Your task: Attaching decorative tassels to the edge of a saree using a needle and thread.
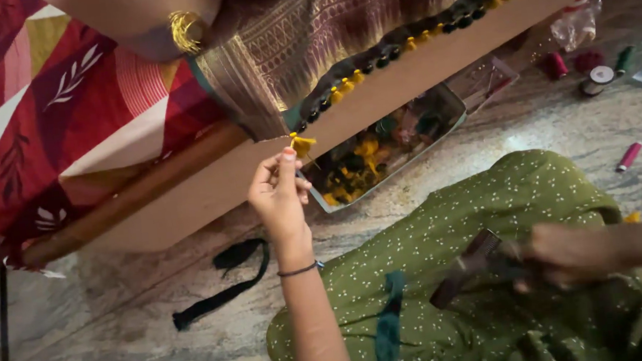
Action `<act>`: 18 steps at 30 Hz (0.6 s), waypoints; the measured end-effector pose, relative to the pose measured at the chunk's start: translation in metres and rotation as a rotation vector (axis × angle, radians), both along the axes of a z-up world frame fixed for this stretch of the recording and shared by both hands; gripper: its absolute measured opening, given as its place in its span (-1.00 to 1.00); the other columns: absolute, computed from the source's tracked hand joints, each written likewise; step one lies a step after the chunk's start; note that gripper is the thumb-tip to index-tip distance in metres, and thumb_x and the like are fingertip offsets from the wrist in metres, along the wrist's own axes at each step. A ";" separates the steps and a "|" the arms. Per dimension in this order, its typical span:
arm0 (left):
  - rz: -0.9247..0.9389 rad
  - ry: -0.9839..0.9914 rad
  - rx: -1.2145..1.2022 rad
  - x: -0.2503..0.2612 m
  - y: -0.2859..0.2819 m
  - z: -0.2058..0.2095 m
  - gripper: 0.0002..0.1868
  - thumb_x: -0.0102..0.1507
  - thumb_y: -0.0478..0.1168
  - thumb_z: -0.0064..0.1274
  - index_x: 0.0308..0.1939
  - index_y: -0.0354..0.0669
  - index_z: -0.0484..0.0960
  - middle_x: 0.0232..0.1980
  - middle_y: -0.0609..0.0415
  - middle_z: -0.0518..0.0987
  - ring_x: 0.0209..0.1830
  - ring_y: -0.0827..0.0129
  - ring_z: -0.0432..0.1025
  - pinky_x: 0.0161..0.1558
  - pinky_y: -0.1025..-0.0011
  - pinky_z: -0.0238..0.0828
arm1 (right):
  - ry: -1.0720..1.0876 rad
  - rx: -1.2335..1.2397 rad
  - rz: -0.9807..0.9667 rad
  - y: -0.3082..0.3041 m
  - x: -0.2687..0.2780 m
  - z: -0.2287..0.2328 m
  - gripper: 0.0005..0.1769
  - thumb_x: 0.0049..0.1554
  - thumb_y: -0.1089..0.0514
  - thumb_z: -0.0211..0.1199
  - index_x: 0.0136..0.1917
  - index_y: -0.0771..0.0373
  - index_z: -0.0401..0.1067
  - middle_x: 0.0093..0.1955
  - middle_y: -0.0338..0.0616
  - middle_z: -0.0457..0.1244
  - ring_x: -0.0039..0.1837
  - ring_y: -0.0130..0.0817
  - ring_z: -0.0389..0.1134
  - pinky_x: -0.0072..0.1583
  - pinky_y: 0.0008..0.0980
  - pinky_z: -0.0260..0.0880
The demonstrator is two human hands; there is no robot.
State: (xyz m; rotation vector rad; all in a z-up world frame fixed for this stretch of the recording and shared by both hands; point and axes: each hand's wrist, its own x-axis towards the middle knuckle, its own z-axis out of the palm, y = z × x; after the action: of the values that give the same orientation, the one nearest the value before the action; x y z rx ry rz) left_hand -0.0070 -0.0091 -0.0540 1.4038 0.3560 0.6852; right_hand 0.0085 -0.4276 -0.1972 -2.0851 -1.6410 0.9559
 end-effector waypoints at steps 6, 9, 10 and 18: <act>-0.125 -0.035 -0.348 0.007 -0.005 0.011 -0.88 0.38 -0.21 0.07 -0.15 -0.20 0.55 -0.19 -0.01 0.68 -0.28 0.41 0.61 -0.22 0.48 0.57 | 0.604 -0.095 -0.597 0.055 0.027 0.100 -0.52 0.10 -0.34 0.28 -0.14 0.11 0.40 -0.48 -0.43 0.09 -0.47 -0.49 0.11 -0.42 -0.39 0.13; -0.160 -0.085 -0.397 0.006 -0.004 0.006 -0.90 0.39 -0.24 0.04 -0.12 -0.21 0.53 -0.12 -0.04 0.68 -0.17 0.36 0.62 -0.05 0.40 0.62 | 0.774 0.009 -0.633 0.071 0.032 0.118 -0.46 0.01 -0.39 0.30 -0.17 0.11 0.36 -0.51 -0.46 0.07 -0.51 -0.53 0.06 -0.47 -0.42 0.04; -0.182 -0.114 -0.408 0.006 -0.002 0.002 -0.91 0.41 -0.26 0.04 -0.11 -0.23 0.52 -0.10 -0.04 0.67 -0.13 0.34 0.61 0.01 0.36 0.61 | 0.837 0.057 -0.624 0.076 0.034 0.125 -0.44 -0.02 -0.41 0.30 -0.20 0.10 0.33 -0.54 -0.45 0.05 -0.53 -0.54 0.04 -0.49 -0.44 0.00; -0.222 -0.148 -0.352 0.001 -0.007 0.012 -0.92 0.41 -0.30 0.01 -0.11 -0.27 0.53 -0.05 -0.06 0.65 -0.05 0.30 0.61 0.10 0.31 0.62 | 0.947 0.101 -0.661 0.089 0.035 0.130 -0.42 0.00 -0.41 0.34 -0.23 0.09 0.27 -0.55 -0.43 0.01 -0.54 -0.55 0.00 -0.49 -0.44 -0.04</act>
State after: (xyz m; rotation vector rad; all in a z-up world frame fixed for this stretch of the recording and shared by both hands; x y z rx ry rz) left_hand -0.0055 -0.0160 -0.0419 1.0323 0.1886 0.5112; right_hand 0.0435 -0.3382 -0.0675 -1.5105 -0.4703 1.2624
